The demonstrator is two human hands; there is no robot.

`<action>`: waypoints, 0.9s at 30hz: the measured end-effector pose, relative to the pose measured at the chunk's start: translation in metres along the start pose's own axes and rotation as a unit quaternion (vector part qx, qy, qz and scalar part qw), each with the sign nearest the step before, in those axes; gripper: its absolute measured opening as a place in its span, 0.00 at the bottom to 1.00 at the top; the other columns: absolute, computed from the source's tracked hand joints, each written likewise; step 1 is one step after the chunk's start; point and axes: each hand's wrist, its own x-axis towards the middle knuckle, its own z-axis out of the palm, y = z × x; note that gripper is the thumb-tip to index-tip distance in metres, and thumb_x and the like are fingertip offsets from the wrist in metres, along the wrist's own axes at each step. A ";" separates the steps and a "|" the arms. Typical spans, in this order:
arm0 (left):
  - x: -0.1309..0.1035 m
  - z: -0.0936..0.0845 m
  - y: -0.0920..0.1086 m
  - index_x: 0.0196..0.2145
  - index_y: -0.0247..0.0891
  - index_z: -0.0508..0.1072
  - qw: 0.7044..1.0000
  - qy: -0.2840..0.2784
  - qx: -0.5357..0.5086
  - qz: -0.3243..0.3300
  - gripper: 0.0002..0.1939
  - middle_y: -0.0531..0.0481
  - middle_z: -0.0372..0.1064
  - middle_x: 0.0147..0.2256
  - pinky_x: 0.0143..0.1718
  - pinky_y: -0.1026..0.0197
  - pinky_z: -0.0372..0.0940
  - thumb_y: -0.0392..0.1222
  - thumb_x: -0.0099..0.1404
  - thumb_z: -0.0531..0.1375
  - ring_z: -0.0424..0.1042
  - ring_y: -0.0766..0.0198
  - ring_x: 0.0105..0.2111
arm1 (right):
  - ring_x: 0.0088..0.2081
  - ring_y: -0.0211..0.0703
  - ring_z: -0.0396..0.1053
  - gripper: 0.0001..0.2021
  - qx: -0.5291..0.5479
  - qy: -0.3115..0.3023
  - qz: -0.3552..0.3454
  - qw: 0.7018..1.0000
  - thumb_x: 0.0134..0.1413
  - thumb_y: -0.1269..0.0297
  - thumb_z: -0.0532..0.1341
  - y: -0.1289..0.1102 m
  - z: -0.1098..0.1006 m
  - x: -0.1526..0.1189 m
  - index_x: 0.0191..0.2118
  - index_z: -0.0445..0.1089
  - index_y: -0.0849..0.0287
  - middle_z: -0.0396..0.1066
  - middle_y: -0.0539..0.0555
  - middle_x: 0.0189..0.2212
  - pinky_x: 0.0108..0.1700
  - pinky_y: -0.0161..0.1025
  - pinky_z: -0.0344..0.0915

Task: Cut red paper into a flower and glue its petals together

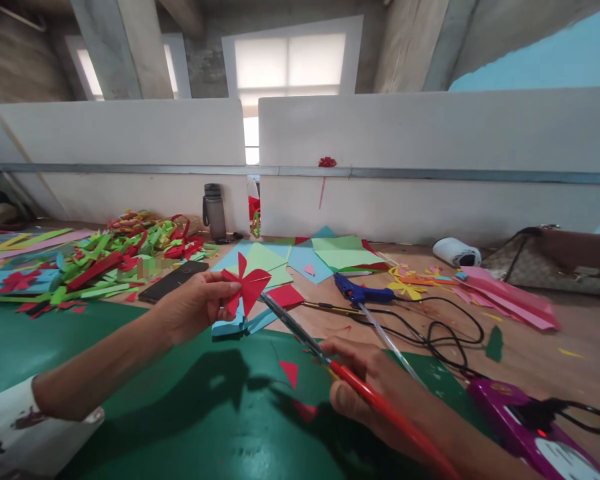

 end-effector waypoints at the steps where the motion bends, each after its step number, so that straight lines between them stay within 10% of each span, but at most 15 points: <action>1: 0.000 0.000 0.000 0.25 0.31 0.68 1.000 0.001 -0.003 -0.002 0.06 0.53 0.63 0.21 0.18 0.67 0.64 0.29 0.50 0.63 0.64 0.72 0.18 | 0.23 0.40 0.63 0.19 -0.005 -0.007 0.008 1.000 0.46 0.47 0.59 0.001 0.001 -0.001 0.37 0.74 0.55 0.68 0.51 0.22 0.22 0.33 0.59; 27: -0.016 0.019 -0.003 0.27 0.30 0.68 0.999 0.023 -0.010 -0.021 0.03 0.44 0.72 0.25 0.27 0.61 0.69 0.28 0.55 0.59 0.72 0.64 0.24 | 0.21 0.35 0.57 0.22 0.016 -0.070 0.046 0.996 0.51 0.46 0.55 -0.001 0.004 -0.017 0.47 0.66 0.56 0.65 0.47 0.22 0.21 0.30 0.55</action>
